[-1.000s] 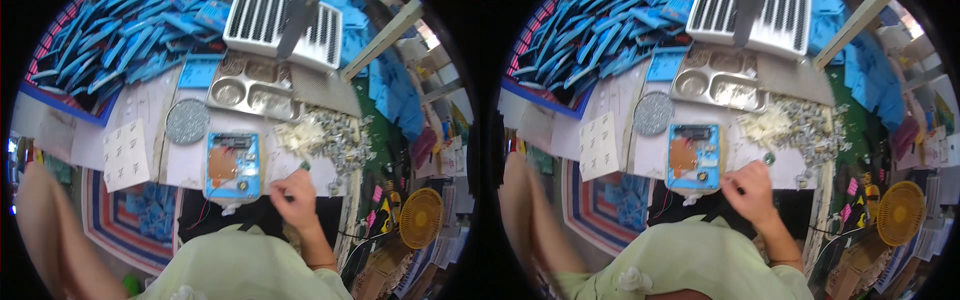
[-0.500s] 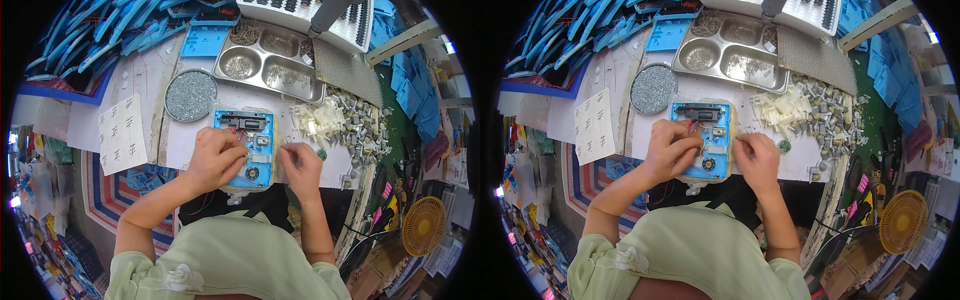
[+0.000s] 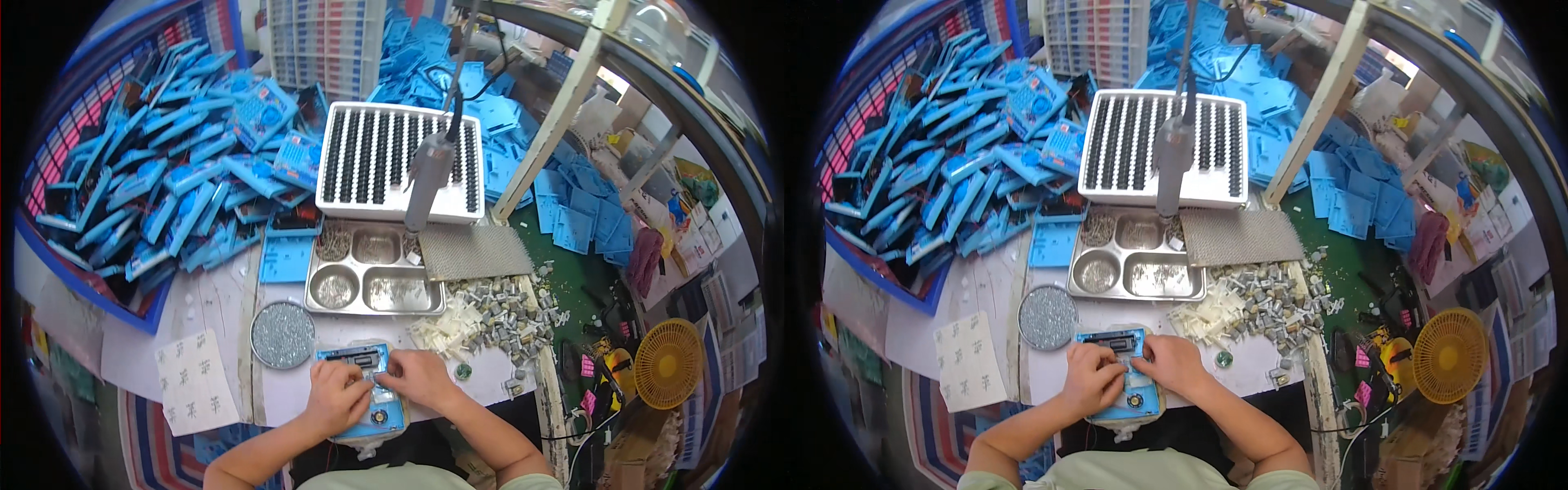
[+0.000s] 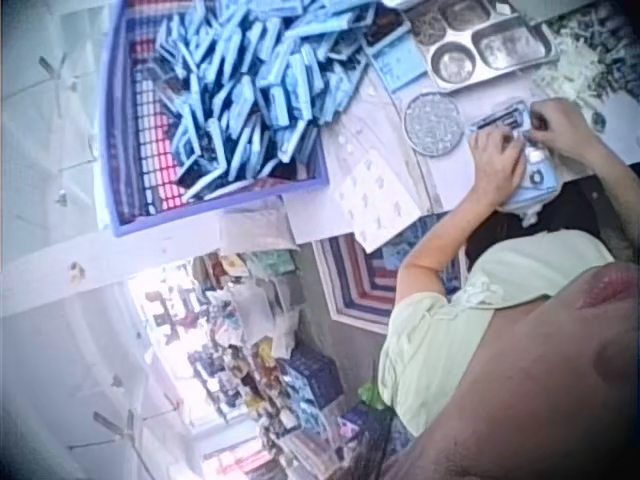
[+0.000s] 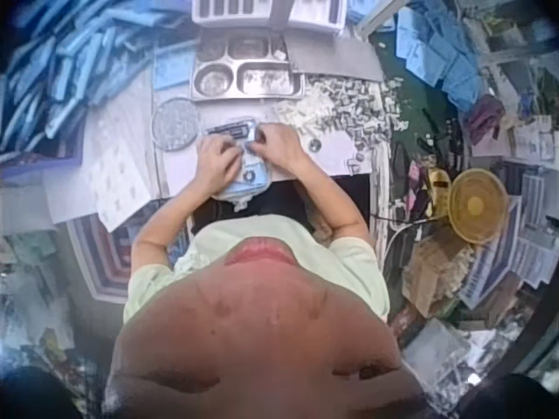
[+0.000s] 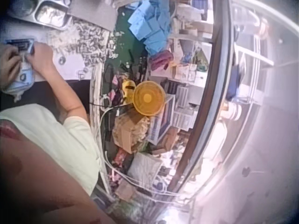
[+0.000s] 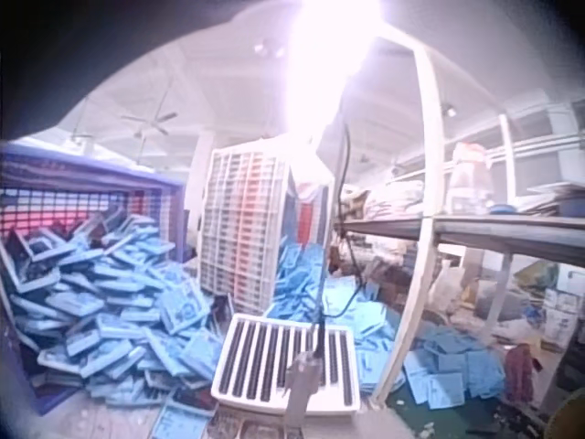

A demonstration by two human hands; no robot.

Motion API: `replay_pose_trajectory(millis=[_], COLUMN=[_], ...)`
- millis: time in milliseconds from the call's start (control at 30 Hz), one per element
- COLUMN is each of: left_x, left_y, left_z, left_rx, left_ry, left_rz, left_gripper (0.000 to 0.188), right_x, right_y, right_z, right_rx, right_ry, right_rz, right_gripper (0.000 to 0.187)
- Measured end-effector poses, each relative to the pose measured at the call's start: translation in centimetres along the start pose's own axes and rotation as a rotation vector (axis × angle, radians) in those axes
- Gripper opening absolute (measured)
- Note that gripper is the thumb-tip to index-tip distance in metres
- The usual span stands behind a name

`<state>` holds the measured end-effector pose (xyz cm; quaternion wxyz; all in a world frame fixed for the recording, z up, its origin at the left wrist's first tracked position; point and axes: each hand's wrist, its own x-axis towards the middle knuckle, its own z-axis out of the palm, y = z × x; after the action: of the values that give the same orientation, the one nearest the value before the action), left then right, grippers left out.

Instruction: The recorder is assembling components inside a blue electronic device casing, including using an electric screwdriver and a soldering iron.

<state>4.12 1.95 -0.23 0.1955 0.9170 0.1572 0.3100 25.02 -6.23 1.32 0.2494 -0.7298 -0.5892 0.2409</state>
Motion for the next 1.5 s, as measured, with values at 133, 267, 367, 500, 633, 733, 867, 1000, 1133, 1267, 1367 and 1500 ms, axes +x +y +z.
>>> replay_pose_trajectory(millis=[133,267,367,500,633,733,867,1000,1133,1267,1367,1500], left_x=[0.0,0.4,0.5,0.3,0.4,0.6,0.8,0.4,0.4,0.2,0.2,0.4], left_y=[-0.1,0.1,0.3,0.2,0.2,0.1,0.3,0.4,0.4,0.3,0.7,0.4], left_z=[0.0,-0.1,0.0,0.0,0.1,0.2,0.5,0.3,0.5,0.6,0.4,0.6], left_rx=[0.006,0.013,0.020,0.032,0.047,0.051,0.125,0.179,0.192,0.201,0.195,0.157], left_ry=[0.012,0.065,0.074,0.053,0.033,0.003,-0.056,-0.096,-0.096,-0.129,-0.168,-0.155], left_rz=[0.005,0.051,0.055,0.055,0.068,0.065,0.098,0.079,0.083,0.057,0.022,0.025], left_gripper=[0.022,0.021,0.021,0.023,0.026,0.029,0.034,0.035,0.035,0.035,0.035,0.035], right_x=[0.0,0.0,0.1,0.1,-0.3,-0.2,-0.6,-0.5,-0.3,0.0,-0.4,-0.8], right_y=[-0.1,0.0,-0.1,-0.9,-1.7,-1.8,-1.2,-1.3,-0.7,-1.4,-1.7,-1.1], right_z=[0.3,0.5,0.1,0.2,0.6,0.2,0.3,-0.2,0.1,0.6,1.4,1.6], right_rx=[0.003,-0.017,-0.067,-0.161,-0.286,-0.297,-0.234,-0.064,-0.038,-0.146,-0.190,-0.173], right_ry=[0.027,0.043,-0.005,0.010,0.049,0.033,0.040,-0.007,-0.021,0.014,0.070,0.114], right_rz=[-0.013,0.013,0.042,0.016,-0.050,-0.043,0.002,0.113,0.159,0.111,0.055,0.033], right_gripper=[0.036,0.036,0.035,0.032,0.031,0.030,0.030,0.031,0.032,0.031,0.029,0.022])
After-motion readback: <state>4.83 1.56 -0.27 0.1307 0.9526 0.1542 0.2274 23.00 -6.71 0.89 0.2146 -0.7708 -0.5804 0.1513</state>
